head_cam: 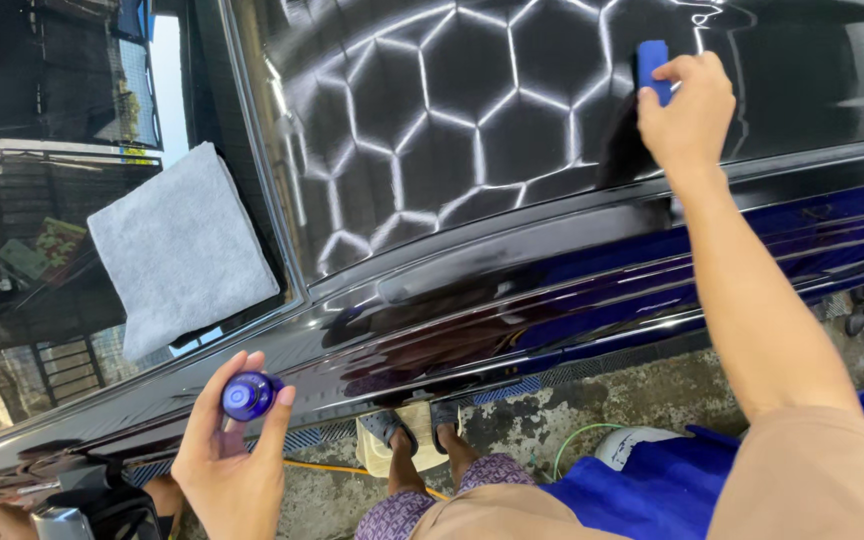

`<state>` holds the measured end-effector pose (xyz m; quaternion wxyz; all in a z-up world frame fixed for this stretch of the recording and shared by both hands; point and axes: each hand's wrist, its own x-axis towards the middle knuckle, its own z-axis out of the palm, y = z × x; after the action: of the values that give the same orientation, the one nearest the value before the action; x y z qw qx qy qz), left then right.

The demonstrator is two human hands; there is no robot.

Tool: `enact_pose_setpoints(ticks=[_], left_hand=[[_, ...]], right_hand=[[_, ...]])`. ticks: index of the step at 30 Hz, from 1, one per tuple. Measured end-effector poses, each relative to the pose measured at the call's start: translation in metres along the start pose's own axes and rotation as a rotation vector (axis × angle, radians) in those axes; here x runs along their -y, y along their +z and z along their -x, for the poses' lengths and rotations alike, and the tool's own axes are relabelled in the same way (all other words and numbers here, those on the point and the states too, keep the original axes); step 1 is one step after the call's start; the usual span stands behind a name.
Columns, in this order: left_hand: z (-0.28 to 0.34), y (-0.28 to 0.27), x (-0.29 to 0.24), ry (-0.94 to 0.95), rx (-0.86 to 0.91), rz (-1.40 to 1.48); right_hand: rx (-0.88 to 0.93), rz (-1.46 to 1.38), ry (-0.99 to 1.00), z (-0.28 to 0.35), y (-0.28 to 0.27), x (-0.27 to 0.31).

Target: The person applies a liquid from a small blue bottle onto a blue applicator pad and spreads it across the car's hood in a crosshatch pattern. They then use a gray microfiber towel to buff the treated area, repeating the application and buffing cycle on the same section.

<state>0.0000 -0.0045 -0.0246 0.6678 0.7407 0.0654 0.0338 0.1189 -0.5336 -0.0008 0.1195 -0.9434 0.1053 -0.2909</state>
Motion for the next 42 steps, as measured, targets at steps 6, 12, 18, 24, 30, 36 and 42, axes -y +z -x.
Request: enact_pose_setpoints(ticks=[6, 12, 18, 24, 30, 36, 42], left_hand=[[0.011, -0.002, -0.011, -0.034, -0.025, -0.003], [0.018, -0.004, -0.015, -0.009, -0.07, 0.017], [0.015, 0.002, -0.018, -0.009, -0.04, 0.003], [0.013, 0.013, -0.03, -0.021, 0.011, -0.023], [0.019, 0.014, -0.036, -0.019, 0.001, 0.011], [0.027, 0.006, -0.036, -0.041, -0.057, 0.005], [0.031, 0.011, -0.034, -0.024, -0.075, 0.009]], right_hand=[[0.06, -0.245, -0.366, 0.032, 0.097, 0.161], [0.222, -0.19, -0.511, 0.083, 0.149, 0.311], [0.081, -0.336, -0.358, 0.066, 0.064, 0.168], [0.038, -0.033, 0.038, 0.043, -0.025, 0.03], [0.158, -0.177, -0.229, 0.078, 0.038, 0.147], [0.296, -0.182, -0.476, 0.12, 0.101, 0.308], [0.289, -0.225, -0.499, 0.125, 0.103, 0.31]])
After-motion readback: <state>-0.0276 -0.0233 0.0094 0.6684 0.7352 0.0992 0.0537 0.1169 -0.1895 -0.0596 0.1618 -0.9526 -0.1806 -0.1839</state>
